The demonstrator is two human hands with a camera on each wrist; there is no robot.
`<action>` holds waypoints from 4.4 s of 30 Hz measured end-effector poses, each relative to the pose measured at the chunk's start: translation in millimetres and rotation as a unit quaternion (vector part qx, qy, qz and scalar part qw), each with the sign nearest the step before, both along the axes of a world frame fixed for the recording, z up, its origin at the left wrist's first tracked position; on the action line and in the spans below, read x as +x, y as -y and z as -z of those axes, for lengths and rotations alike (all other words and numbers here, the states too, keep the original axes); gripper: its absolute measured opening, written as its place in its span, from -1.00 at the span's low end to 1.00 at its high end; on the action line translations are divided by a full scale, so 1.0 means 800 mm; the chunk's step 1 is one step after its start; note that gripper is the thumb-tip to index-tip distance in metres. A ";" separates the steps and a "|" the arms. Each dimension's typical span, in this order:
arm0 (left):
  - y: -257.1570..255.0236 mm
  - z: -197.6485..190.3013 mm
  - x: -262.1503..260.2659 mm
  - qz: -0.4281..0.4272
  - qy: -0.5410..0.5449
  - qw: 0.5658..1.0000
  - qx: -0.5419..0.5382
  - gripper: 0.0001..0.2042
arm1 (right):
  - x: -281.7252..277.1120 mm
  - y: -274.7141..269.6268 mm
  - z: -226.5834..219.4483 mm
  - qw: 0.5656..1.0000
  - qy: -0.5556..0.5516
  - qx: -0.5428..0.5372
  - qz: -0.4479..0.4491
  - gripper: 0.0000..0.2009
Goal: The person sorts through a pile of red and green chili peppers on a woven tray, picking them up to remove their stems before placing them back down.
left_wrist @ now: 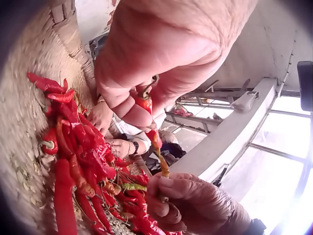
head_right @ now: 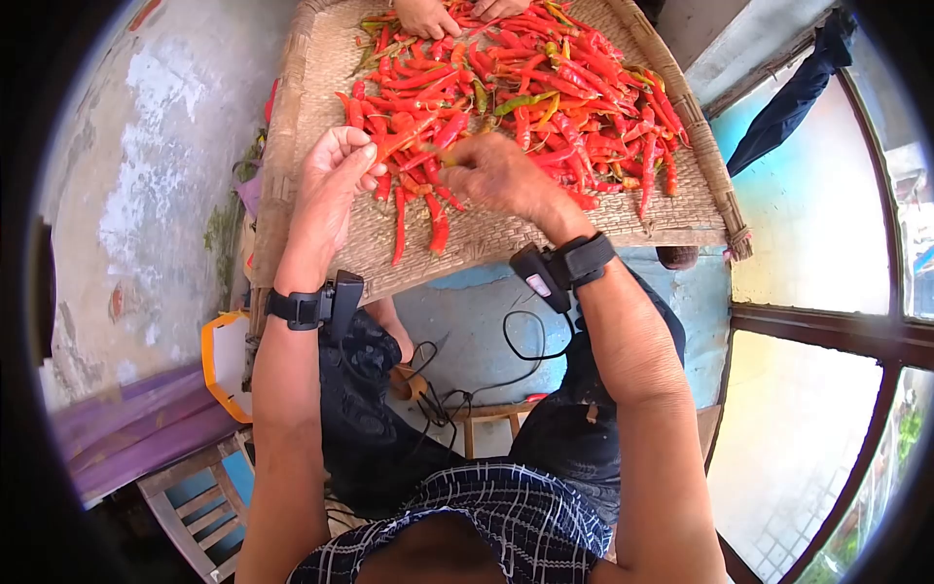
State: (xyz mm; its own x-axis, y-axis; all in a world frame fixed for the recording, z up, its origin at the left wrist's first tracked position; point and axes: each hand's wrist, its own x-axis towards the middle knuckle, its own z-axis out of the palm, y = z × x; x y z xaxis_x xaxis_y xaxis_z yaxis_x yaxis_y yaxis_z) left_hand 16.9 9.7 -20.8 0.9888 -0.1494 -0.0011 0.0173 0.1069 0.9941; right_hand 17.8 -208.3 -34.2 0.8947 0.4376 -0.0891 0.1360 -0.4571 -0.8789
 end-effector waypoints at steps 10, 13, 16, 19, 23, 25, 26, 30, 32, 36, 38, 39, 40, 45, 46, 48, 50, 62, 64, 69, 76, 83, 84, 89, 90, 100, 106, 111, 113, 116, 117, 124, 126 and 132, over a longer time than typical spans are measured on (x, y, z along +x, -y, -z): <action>0.007 0.012 0.002 0.054 0.030 0.989 0.138 -0.93 | 0.014 0.041 -0.020 0.925 -0.026 0.292 0.241 -0.68; 0.014 0.006 -0.002 0.051 0.022 0.987 0.154 -0.93 | -0.008 0.000 -0.012 0.978 0.078 0.142 0.129 -0.69; 0.010 0.011 -0.001 0.065 0.021 0.990 0.123 -0.90 | -0.018 -0.015 -0.003 0.988 0.149 0.022 0.018 -0.80; 0.014 0.003 -0.001 0.022 -0.012 0.996 0.080 -0.84 | -0.018 -0.015 -0.004 0.990 0.121 -0.061 -0.028 -0.85; 0.003 0.009 0.007 -0.047 -0.011 0.990 0.133 -0.78 | 0.001 0.012 -0.007 0.998 0.068 -0.007 0.005 -0.86; -0.004 0.018 0.008 -0.017 0.026 0.976 0.214 -0.80 | 0.006 0.026 -0.025 0.976 0.017 0.144 0.163 -0.81; -0.004 0.023 0.007 0.003 0.114 0.935 0.337 -0.80 | 0.014 0.039 -0.022 0.945 -0.005 0.268 0.188 -0.79; 0.002 0.024 -0.008 0.038 0.228 0.829 0.510 -0.77 | 0.026 0.042 -0.015 0.829 -0.066 0.460 0.311 -0.76; 0.005 0.030 -0.008 0.033 0.239 0.811 0.534 -0.76 | 0.020 0.039 -0.005 0.850 -0.082 0.412 0.316 -0.78; 0.009 0.034 -0.006 0.062 0.254 0.826 0.500 -0.75 | 0.004 0.003 0.004 0.940 -0.078 0.274 0.185 -0.75; 0.011 0.033 -0.005 0.078 0.246 0.831 0.493 -0.76 | -0.001 -0.014 0.014 0.974 -0.058 0.181 0.124 -0.68; 0.012 0.034 -0.004 0.086 0.241 0.837 0.484 -0.78 | -0.001 -0.017 0.019 0.974 -0.058 0.182 0.123 -0.68; 0.013 0.034 -0.003 0.094 0.236 0.843 0.475 -0.80 | -0.001 -0.020 0.023 0.983 -0.047 0.143 0.108 -0.67; 0.015 0.039 -0.006 0.101 0.273 0.819 0.494 -0.82 | 0.001 -0.030 0.037 0.994 -0.015 0.085 0.067 -0.69; 0.015 0.043 -0.006 0.104 0.291 0.811 0.497 -0.82 | 0.001 -0.033 0.041 0.994 -0.015 0.085 0.065 -0.69; 0.015 0.046 -0.006 0.099 0.300 0.809 0.495 -0.82 | 0.001 -0.037 0.049 0.993 0.033 0.089 0.072 -0.70; 0.018 0.044 -0.007 0.094 0.309 0.808 0.493 -0.82 | 0.005 -0.039 0.053 0.993 0.065 0.051 0.081 -0.72; 0.001 0.018 -0.004 0.027 0.233 0.885 0.401 -0.87 | 0.006 -0.029 -0.003 0.887 -0.091 0.384 0.240 -0.94; -0.001 0.017 -0.008 0.057 0.206 0.857 0.468 -0.87 | 0.012 -0.008 -0.011 0.875 -0.066 0.415 0.240 -0.93; 0.013 0.010 -0.023 0.119 0.155 0.770 0.607 -0.77 | 0.031 0.045 -0.017 0.760 0.025 0.570 0.311 -0.89; 0.008 0.034 -0.017 0.100 0.165 0.779 0.597 -0.69 | 0.008 0.006 0.007 0.922 -0.046 0.313 0.222 -0.90; 0.006 0.012 -0.018 0.089 0.116 0.841 0.522 -0.73 | -0.020 -0.056 0.041 0.933 0.262 -0.240 0.052 -0.85; 0.005 0.010 -0.016 0.087 0.115 0.841 0.522 -0.73 | -0.018 -0.060 0.038 0.932 0.253 -0.255 0.049 -0.85; 0.002 0.007 -0.002 0.043 0.060 0.957 0.280 -0.83 | -0.011 -0.061 0.035 0.938 0.244 -0.239 0.056 -0.86; 0.001 0.002 -0.002 0.043 0.054 0.963 0.259 -0.85 | -0.010 -0.057 0.030 0.955 0.216 -0.195 0.047 -0.86; 0.003 0.010 0.004 -0.007 0.031 0.993 0.114 -0.84 | -0.008 -0.002 -0.021 0.980 -0.071 0.165 0.086 -0.82; 0.007 0.016 0.004 0.023 0.021 0.986 0.162 -0.83 | 0.014 0.040 -0.028 0.861 -0.042 0.460 0.212 -0.91; 0.014 0.017 0.003 -0.011 0.043 0.987 0.155 -0.74 | 0.023 0.038 -0.019 0.716 -0.096 0.589 0.362 -0.91; 0.016 0.019 0.006 -0.006 0.037 0.989 0.142 -0.73 | 0.012 0.027 -0.003 0.824 -0.091 0.476 0.293 -0.84; 0.020 0.011 0.004 0.013 0.020 0.992 0.123 -0.72 | -0.013 -0.021 0.000 0.956 -0.044 0.255 0.140 -0.76; 0.022 0.008 0.001 0.029 0.013 0.993 0.117 -0.72 | -0.018 -0.030 0.004 0.983 0.013 0.171 0.066 -0.74; 0.020 0.012 0.000 -0.010 0.052 0.985 0.163 -0.75 | -0.008 -0.034 0.010 0.993 0.002 0.103 0.066 -0.69; 0.013 0.008 -0.003 0.034 0.074 0.955 0.286 -0.78 | -0.002 -0.014 -0.004 0.990 -0.003 0.091 0.109 -0.69; 0.025 0.001 -0.031 0.238 0.063 0.846 0.474 -0.67 | 0.024 0.042 -0.019 0.877 -0.045 0.393 0.274 -0.75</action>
